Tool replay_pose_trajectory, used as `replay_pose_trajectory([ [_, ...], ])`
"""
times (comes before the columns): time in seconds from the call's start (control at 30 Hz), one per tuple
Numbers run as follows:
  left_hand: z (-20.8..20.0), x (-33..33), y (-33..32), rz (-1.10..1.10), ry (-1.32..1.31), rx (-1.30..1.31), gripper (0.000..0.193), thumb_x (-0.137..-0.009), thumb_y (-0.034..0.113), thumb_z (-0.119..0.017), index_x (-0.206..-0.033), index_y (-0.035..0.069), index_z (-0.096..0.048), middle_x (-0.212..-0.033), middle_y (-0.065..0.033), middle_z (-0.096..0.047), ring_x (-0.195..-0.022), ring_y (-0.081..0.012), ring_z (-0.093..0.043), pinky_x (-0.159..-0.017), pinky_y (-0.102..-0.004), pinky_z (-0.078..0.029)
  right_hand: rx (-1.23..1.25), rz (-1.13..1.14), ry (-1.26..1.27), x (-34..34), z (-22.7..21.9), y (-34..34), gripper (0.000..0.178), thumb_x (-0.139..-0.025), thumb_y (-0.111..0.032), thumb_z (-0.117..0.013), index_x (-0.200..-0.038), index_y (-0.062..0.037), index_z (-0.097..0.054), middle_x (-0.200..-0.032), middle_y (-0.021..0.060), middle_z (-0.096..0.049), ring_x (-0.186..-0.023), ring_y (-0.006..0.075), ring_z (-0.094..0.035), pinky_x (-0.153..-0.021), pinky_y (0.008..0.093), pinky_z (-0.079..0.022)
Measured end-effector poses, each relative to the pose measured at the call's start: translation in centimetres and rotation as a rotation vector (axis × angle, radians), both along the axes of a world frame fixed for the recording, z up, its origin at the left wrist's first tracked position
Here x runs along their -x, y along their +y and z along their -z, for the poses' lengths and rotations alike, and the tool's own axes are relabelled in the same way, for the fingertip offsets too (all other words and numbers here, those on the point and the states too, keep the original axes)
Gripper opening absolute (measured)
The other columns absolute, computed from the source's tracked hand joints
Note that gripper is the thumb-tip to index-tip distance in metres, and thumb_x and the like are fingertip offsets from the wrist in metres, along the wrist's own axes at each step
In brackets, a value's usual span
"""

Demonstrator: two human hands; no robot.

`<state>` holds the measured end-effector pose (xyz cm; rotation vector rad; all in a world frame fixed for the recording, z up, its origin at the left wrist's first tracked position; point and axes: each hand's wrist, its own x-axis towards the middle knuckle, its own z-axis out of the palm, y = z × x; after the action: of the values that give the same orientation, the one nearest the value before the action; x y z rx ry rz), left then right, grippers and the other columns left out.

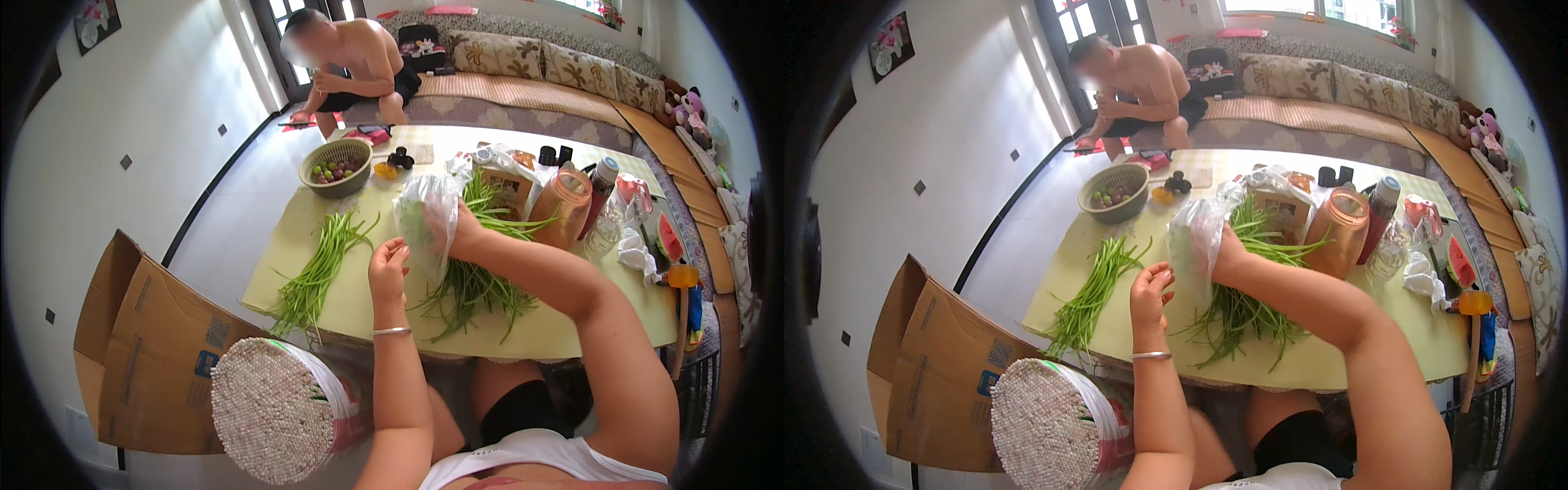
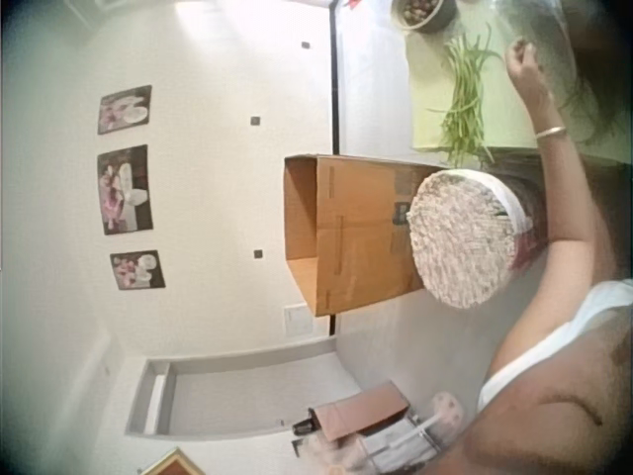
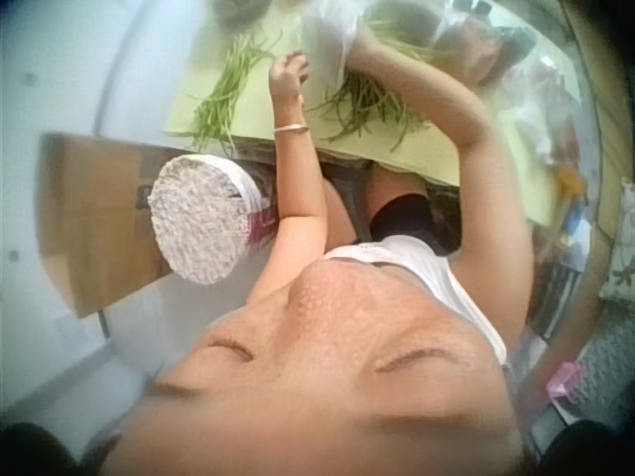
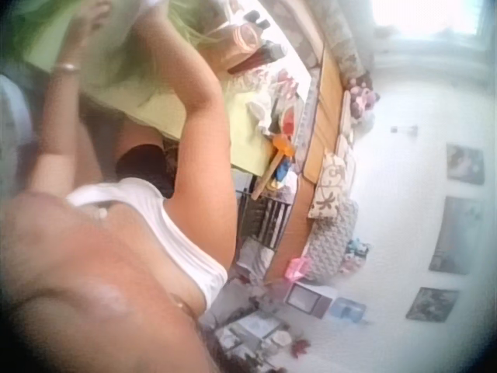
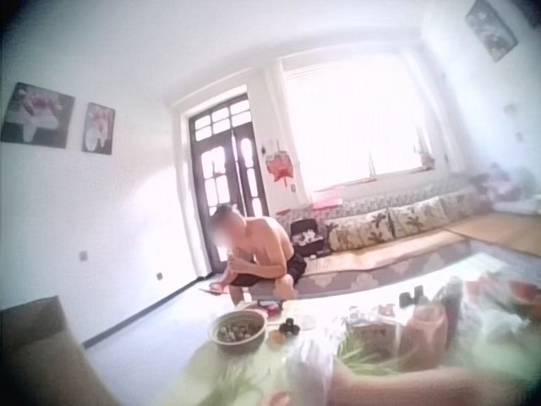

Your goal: The person sits at a table and repeatedly pulls a green plastic tie from a roll, breaking off segments. They then pick up long green vegetables, snap off the ends, and place the trimmed pieces into a plastic bag.

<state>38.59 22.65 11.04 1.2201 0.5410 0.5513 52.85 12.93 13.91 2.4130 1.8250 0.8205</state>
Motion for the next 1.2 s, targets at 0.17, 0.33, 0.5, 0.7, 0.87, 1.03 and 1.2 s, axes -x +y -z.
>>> replay_pose_trajectory([
  [0.17,3.9,-1.9,-1.3,-0.065,0.367,-0.745,0.059,-0.086,0.019,-0.063,-0.136,-0.004,-0.041,-0.128,-0.0227,-0.054,-0.12,-0.0321,-0.052,-0.098,-0.0392,-0.043,0.118,0.049,-0.327,3.0,-0.5,-7.9,0.05,-0.069,-0.033,-0.071,-0.106,-0.0008,-0.06,-0.114,0.0128,-0.06,-0.114,0.0289,-0.053,-0.103,0.0474,-0.036],
  [0.33,5.0,-2.3,-5.0,0.214,-0.088,-0.624,0.05,-0.082,0.019,-0.065,-0.127,0.001,-0.051,-0.117,-0.0251,-0.058,-0.113,-0.0355,-0.056,-0.092,-0.0404,-0.046,-0.127,-0.197,0.253,8.2,-4.3,-7.8,0.029,-0.074,-0.023,-0.07,-0.096,-0.0063,-0.064,-0.104,0.0086,-0.063,-0.106,0.027,-0.057,-0.094,0.0419,-0.043],
  [0.5,7.1,-1.7,-3.1,0.105,-0.153,-1.065,0.035,-0.084,0.013,-0.06,-0.117,0.002,-0.057,-0.108,-0.0223,-0.062,-0.106,-0.034,-0.06,-0.085,-0.0415,-0.048,-0.261,-0.166,0.676,8.3,-4.1,-3.6,0.027,-0.079,-0.022,-0.067,-0.1,-0.0056,-0.065,-0.099,0.0137,-0.064,-0.098,0.0314,-0.06,-0.085,0.0398,-0.048],
  [0.7,0.6,-0.2,1.3,-0.209,0.489,-0.884,0.02,-0.084,0.005,-0.056,-0.103,0.001,-0.063,-0.096,-0.0144,-0.066,-0.088,-0.0261,-0.063,-0.074,-0.0373,-0.049,-0.33,-0.068,0.949,5.5,-0.4,2.3,0.035,-0.081,-0.022,-0.063,-0.109,-0.0008,-0.062,-0.105,0.0178,-0.063,-0.101,0.0351,-0.059,-0.086,0.0418,-0.048],
  [0.87,-2.2,2.2,0.1,-0.937,-0.145,-0.774,0.016,-0.085,0.004,-0.056,-0.097,-0.002,-0.065,-0.093,-0.0083,-0.067,-0.08,-0.0162,-0.063,-0.072,-0.0304,-0.05,-0.062,-0.055,0.806,7.0,3.8,8.7,0.038,-0.083,-0.025,-0.058,-0.115,-0.0043,-0.059,-0.119,0.0151,-0.059,-0.115,0.037,-0.052,-0.093,0.0432,-0.045],
  [1.03,-1.3,2.0,0.6,-0.861,-0.241,-0.646,0.015,-0.086,0.001,-0.055,-0.096,-0.003,-0.064,-0.09,-0.0076,-0.066,-0.078,-0.0141,-0.061,-0.072,-0.0264,-0.049,-0.102,-0.426,0.693,9.1,7.0,13.9,0.04,-0.085,-0.028,-0.056,-0.119,-0.0088,-0.059,-0.128,0.0135,-0.054,-0.129,0.0361,-0.04,-0.102,0.0498,-0.036],
  [1.2,-1.6,2.0,1.1,-0.828,-0.263,-0.414,0.012,-0.087,0.001,-0.054,-0.094,-0.004,-0.064,-0.085,-0.0067,-0.065,-0.076,-0.0128,-0.059,-0.07,-0.0242,-0.049,-0.242,-0.39,0.675,9.6,10.3,16.3,0.04,-0.085,-0.03,-0.055,-0.12,-0.0113,-0.059,-0.132,0.0127,-0.052,-0.134,0.0351,-0.034,-0.106,0.0542,-0.03],
])
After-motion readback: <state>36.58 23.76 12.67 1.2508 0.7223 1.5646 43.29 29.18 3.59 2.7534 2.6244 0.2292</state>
